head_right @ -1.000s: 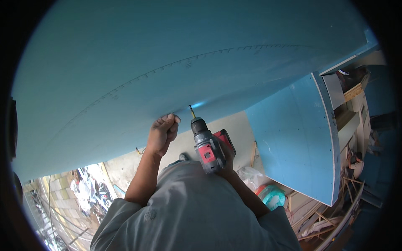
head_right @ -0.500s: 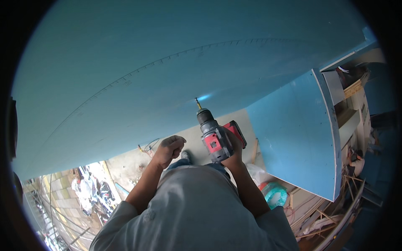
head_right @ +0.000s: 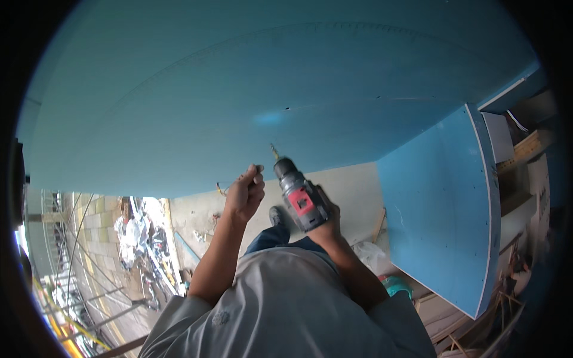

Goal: The person positions a long white trim strip along a curved blue wall panel, then uses a red cordless drill to drive screws into the panel along a pre-marked line. The person repeatedly aligns the strip and drills multiple fasteners to secure the panel in place.

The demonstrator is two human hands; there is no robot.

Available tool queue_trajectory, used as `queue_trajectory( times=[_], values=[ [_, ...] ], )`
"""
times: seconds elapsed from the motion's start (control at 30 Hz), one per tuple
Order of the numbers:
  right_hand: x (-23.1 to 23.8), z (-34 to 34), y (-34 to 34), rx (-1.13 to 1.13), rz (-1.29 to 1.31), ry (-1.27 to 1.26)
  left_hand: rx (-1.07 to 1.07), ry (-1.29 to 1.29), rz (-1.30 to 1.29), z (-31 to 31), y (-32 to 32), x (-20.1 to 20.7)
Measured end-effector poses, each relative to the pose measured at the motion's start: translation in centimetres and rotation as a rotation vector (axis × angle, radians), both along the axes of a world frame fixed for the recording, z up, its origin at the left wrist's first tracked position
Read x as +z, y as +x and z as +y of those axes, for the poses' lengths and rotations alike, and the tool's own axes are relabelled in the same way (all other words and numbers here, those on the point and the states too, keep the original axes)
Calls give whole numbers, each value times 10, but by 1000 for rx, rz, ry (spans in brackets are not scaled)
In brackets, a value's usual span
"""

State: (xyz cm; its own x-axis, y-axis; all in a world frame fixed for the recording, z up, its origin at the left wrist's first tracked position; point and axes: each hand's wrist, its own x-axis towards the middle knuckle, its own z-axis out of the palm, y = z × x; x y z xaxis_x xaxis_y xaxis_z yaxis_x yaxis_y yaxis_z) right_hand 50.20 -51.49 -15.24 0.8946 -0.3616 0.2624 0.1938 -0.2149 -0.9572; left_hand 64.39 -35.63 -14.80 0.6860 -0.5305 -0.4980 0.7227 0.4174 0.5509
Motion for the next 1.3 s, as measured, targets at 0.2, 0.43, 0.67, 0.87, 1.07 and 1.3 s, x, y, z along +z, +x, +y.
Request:
queue_trajectory(
  times=[0.2,0.43,0.67,0.87,1.07,1.3],
  values=[
    [14,40,-27,53,220,-149,45,-116,25,14,-7,-2],
    [1,71,-12,-29,330,-230,-43,-50,56,42,20,-9],
    [-12,161,29,-321,144,-114,-223,-61,28,107,86,-23],
    [6,213,58,-328,187,-175,-291,19,-47,131,110,-9],
    [22,237,74,-281,313,-106,-293,55,-230,144,116,10],
    [13,246,90,-358,147,-252,-362,39,-433,142,135,30]
  ],
)
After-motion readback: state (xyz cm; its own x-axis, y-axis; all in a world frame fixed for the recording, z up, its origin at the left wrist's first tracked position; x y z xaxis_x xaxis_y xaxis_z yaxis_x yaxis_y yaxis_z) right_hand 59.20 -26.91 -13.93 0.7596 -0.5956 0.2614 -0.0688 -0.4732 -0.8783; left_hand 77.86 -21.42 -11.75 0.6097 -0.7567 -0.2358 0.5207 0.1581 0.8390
